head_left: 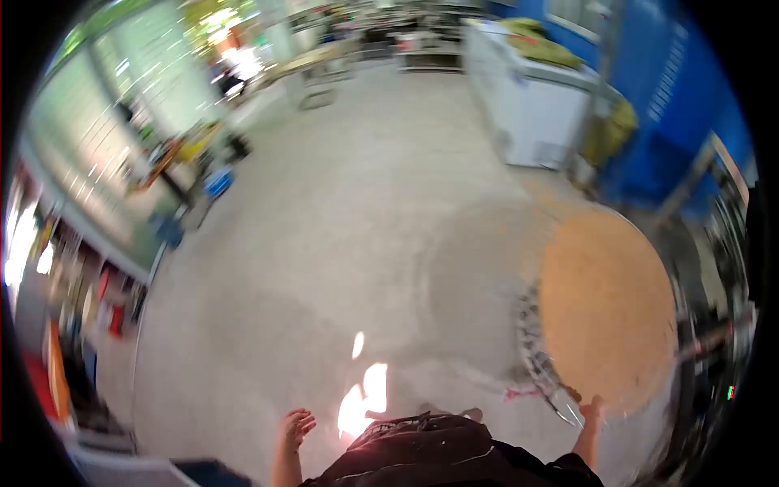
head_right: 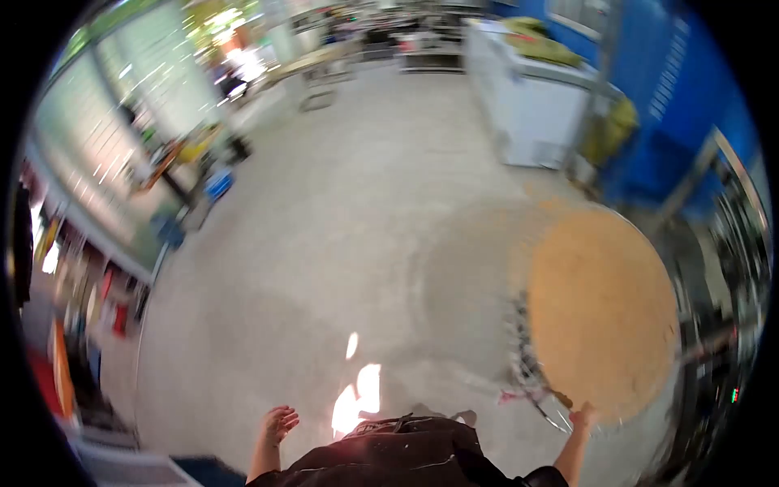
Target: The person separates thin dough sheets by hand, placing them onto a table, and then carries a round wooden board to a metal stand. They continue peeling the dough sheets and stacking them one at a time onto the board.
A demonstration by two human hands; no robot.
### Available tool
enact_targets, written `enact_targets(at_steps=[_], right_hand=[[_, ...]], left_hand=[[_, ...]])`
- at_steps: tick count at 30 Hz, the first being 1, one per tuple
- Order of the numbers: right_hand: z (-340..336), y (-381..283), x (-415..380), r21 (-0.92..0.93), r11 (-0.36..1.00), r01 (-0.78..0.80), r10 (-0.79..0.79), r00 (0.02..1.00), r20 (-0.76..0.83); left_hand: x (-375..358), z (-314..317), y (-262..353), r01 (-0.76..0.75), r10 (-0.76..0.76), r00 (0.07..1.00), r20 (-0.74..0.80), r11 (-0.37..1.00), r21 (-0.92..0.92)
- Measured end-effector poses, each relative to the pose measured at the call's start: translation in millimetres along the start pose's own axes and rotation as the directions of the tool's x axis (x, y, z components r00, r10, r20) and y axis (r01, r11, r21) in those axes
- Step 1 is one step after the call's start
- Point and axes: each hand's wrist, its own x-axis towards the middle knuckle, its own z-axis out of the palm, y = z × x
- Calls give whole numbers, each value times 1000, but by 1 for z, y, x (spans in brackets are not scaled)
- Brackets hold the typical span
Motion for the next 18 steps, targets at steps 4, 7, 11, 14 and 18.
enact_targets(at_steps=[4, 7, 11, 14, 18], right_hand=[[154, 23, 11, 0, 924, -383, 374, 902, 217], [356, -21, -109, -388, 854, -346, 496, 765, 410], [545, -13, -233, -765, 528, 368, 650, 406, 643], [622, -16, -279, -805, 310, 506, 730, 415, 543], [745, 11, -234, -92, -295, 951, 836, 304, 456]], left_hand=[[32, -179, -65, 195, -195, 926, -323, 980, -33], [19, -272, -112, 104, -188, 878, -440, 972, -209], [10, -308, -99, -62, -251, 779, -574, 881, -470], [33, -323, -100, -63, -300, 797, -525, 822, -566], [74, -347, -142, 81, -277, 944, -181, 724, -685]])
